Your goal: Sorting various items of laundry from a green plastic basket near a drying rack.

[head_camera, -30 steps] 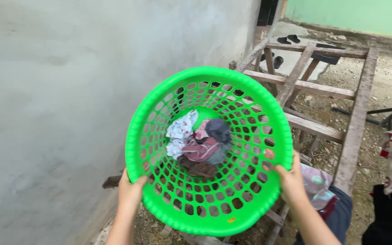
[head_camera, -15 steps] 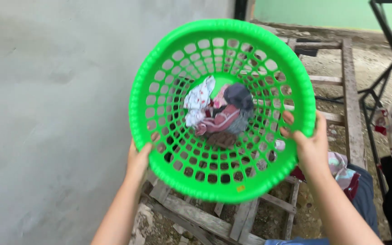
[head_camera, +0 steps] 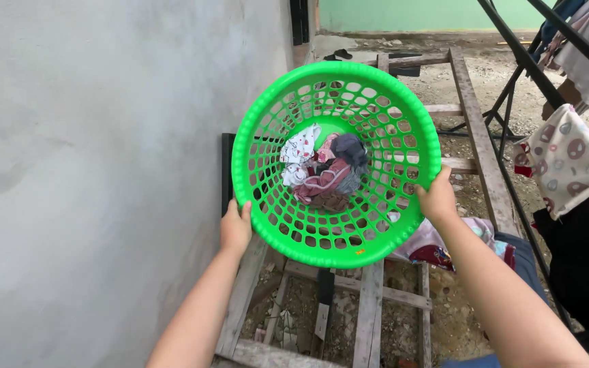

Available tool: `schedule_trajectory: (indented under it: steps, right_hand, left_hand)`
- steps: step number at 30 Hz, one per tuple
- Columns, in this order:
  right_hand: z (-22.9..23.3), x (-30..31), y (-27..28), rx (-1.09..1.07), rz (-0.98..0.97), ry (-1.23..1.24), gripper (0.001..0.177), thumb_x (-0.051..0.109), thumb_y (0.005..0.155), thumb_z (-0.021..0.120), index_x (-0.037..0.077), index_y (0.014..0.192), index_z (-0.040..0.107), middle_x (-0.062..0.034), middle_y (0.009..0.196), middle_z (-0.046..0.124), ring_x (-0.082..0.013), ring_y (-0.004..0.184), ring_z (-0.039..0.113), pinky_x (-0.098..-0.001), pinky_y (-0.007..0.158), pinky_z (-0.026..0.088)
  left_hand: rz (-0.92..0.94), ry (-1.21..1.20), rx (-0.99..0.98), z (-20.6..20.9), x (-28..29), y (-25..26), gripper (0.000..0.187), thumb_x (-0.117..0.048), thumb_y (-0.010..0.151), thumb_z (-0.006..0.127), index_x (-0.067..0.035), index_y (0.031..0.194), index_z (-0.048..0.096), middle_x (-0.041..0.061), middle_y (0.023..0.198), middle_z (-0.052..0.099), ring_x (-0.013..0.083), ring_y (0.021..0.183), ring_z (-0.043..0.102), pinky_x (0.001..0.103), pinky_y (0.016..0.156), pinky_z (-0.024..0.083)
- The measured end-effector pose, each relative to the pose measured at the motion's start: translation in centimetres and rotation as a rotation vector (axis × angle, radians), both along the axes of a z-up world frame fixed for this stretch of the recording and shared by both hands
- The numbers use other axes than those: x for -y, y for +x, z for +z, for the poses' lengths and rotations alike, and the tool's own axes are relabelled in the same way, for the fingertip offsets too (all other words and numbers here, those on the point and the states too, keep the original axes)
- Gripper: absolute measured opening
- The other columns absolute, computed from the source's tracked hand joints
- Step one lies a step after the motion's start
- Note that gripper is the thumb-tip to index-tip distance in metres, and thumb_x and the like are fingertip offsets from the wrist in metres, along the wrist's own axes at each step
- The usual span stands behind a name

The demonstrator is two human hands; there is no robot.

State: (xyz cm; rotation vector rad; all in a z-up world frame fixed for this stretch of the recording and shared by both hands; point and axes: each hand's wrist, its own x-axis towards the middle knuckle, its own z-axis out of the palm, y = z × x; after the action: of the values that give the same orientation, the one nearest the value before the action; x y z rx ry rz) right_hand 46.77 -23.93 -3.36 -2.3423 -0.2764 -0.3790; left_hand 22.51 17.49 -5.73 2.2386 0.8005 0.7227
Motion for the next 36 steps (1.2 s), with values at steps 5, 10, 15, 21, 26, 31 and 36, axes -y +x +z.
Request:
schedule_trajectory:
  steps: [5,10,15,21,26,31,36]
  right_hand:
    - [4.2,-5.0,-3.3,0.561,-0.164,-0.459,0.087,0.007,0.074,0.071,0.002,0.155,0.039,-0.0236,0.158,0.039,-0.0425,0.149,0.039,-0.0603,0.119,0.033]
    - [-2.9,-14.8,-2.3,-0.183,0.68,-0.714,0.053,0.025,0.087,0.07,0.025,0.138,0.056,-0.0064,0.157,0.034,-0.0294,0.147,0.033,-0.0607,0.121,0.025]
    - [-9.5,-20.0,0.2,-0.478,0.74,-1.044,0.063,0.02,0.092,0.066,0.029,0.151,0.045,-0.0014,0.169,0.018,-0.0261,0.157,0.016,-0.0672,0.12,0.021]
    - [-13.4,-21.7,2.8,-0.284,0.759,-0.699,0.04,0.022,0.089,0.066,0.016,0.129,0.068,-0.01,0.14,0.062,-0.0256,0.13,0.058,-0.0472,0.111,0.045]
    - [3.3,-18.6,-0.4,-0.858,0.877,-0.103,0.025,0.013,0.088,0.064,0.012,0.106,0.08,-0.0219,0.106,0.079,-0.0329,0.094,0.073,-0.0459,0.083,0.056]
    - [16.2,-15.5,-6.3,-0.419,1.224,0.252,0.025,-0.001,0.082,0.061,0.003,0.101,0.077,-0.0048,0.102,0.075,-0.012,0.099,0.069,-0.0282,0.093,0.054]
    - [25.2,-11.8,-13.5,-0.433,1.134,0.386,0.023,-0.003,0.086,0.064,0.001,0.104,0.077,-0.0056,0.104,0.061,-0.0143,0.099,0.064,-0.0308,0.087,0.053]
  left_hand:
    - [-0.106,-0.554,0.12,7.4,3.4,2.7,0.034,-0.035,0.099,0.051,-0.011,0.124,0.054,0.012,0.098,0.071,0.0316,0.075,0.075,0.044,0.059,0.063]
    - [-0.062,-0.257,0.141,2.9,0.4,6.0,0.046,-0.041,0.112,0.039,0.0,0.103,0.059,0.017,0.081,0.069,0.0256,0.065,0.071,0.038,0.061,0.058]
    - [-0.016,-0.304,0.073,2.7,1.9,2.6,0.044,-0.042,0.108,0.039,-0.003,0.107,0.06,0.018,0.086,0.07,0.0297,0.074,0.07,0.043,0.07,0.057]
    - [-0.008,-0.322,-0.016,5.2,4.2,0.1,0.037,-0.037,0.105,0.047,-0.003,0.116,0.055,0.018,0.096,0.072,0.0331,0.09,0.073,0.043,0.084,0.056]
    - [-0.024,0.401,0.201,12.3,7.8,0.1,0.048,-0.009,0.082,0.068,0.0,0.126,0.052,0.026,0.13,0.054,0.0458,0.117,0.056,0.049,0.096,0.047]
    - [-0.593,0.303,0.243,15.5,10.5,1.6,0.058,-0.008,0.08,0.073,0.0,0.133,0.05,0.021,0.135,0.053,0.0412,0.121,0.056,0.047,0.1,0.047]
    - [-0.701,0.089,0.165,15.6,10.7,0.5,0.045,-0.007,0.084,0.068,0.0,0.127,0.059,0.016,0.122,0.063,0.0373,0.111,0.063,0.043,0.091,0.053]
